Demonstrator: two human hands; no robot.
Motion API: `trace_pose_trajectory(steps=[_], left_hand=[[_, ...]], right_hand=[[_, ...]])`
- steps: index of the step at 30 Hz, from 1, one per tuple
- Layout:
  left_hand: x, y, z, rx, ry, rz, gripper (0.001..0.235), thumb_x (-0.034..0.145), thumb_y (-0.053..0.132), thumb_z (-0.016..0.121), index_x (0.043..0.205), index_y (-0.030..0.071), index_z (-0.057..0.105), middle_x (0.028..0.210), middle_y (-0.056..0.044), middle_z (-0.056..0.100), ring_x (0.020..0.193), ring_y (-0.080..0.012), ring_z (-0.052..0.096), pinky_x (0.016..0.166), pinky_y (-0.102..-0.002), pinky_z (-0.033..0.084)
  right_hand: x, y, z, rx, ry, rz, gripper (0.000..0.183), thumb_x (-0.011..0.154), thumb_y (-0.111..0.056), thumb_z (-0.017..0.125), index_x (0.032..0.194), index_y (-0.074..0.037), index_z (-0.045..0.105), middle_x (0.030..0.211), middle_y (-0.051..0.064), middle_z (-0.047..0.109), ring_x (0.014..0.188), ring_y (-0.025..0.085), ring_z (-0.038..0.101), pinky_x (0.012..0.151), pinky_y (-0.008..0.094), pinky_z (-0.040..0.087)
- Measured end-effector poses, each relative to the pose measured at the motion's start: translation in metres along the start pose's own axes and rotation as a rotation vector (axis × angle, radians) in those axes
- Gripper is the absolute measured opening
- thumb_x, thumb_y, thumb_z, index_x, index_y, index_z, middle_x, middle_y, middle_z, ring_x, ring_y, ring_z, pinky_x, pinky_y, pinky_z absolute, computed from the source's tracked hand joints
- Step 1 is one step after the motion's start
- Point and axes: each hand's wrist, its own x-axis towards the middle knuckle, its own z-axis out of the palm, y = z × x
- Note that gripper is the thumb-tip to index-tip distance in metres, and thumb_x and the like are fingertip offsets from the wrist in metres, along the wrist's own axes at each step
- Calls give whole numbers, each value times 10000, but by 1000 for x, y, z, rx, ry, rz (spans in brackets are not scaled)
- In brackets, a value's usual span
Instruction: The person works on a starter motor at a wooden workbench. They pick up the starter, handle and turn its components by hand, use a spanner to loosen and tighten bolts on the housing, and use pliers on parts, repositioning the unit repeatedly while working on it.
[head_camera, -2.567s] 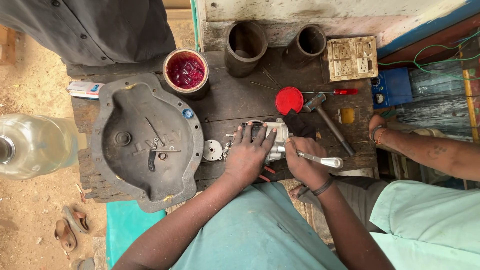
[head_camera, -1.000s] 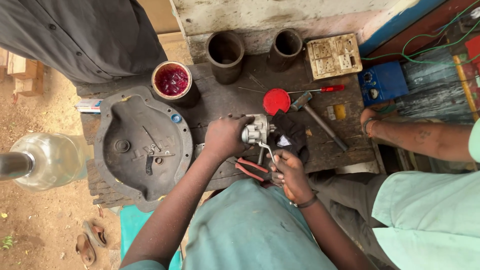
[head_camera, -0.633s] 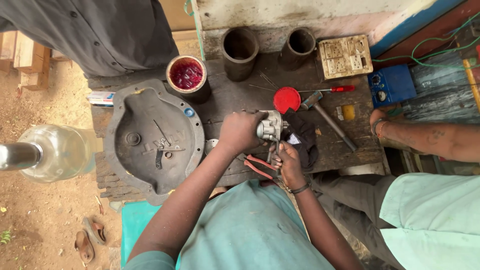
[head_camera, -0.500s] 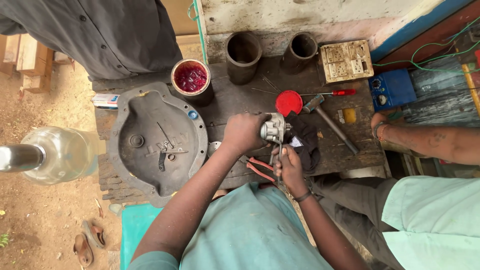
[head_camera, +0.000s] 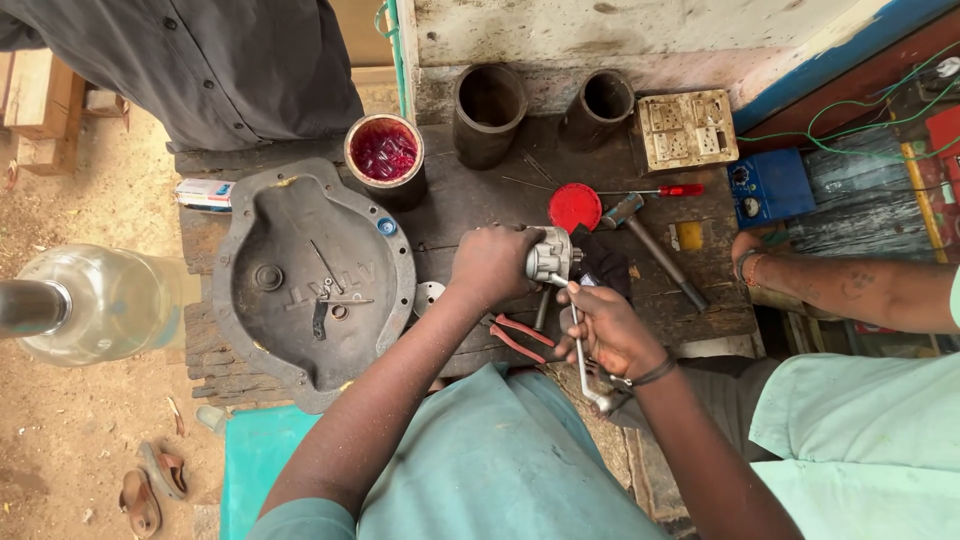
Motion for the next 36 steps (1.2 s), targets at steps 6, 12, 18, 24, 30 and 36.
trace_pose_trajectory(steps=[6,12,18,24,30,36], left_hand=[[1,-1,2,-58,26,17,625,603,374,901,1183,224,724,993,-74,756,888,-297,736,759,-456,586],[1,-3,4,4,-11,33,571,657,326,865,1201,226,723,961,-85,759,873,-300,745,768,-452,592],[-2,1,-4,-41,22,54,608,641,346,875,1212,211,713,955,-107,751,849,-323,737,747,-467,582],[-7,2,6,-7,-123,-1,655,767,315,801,1401,286,638,1059,-123,751,979,-329,735,863,-467,581],[-12,-3,20,49,182,142,835,505,348,901,1305,263,680,1276,-149,699,1117,-468,660,933,-545,512],[-14,3,14,-82,-43,-23,637,746,333,822,1357,277,650,1159,-103,721,1001,-344,719,911,-486,565]], right_hand=[[-3,24,3,-130,159,-108,380,1056,-390,463,1043,-26,575,582,1,464,443,148,533,443,313,532],[24,59,1,-158,235,-268,353,1085,-345,440,1008,-31,582,647,-35,386,504,83,374,447,241,328],[40,71,2,-207,204,-548,373,1131,-309,421,1053,11,597,719,-38,428,619,56,399,550,234,390],[22,58,9,-236,270,-446,420,1117,-318,419,1007,18,646,633,-12,471,507,60,397,466,234,372],[19,26,-28,536,24,168,219,1066,-241,438,1011,-79,575,577,-69,419,397,50,340,360,220,319],[6,40,-15,469,-116,153,276,1084,-334,425,933,-118,507,582,-68,367,438,67,312,415,238,299]])
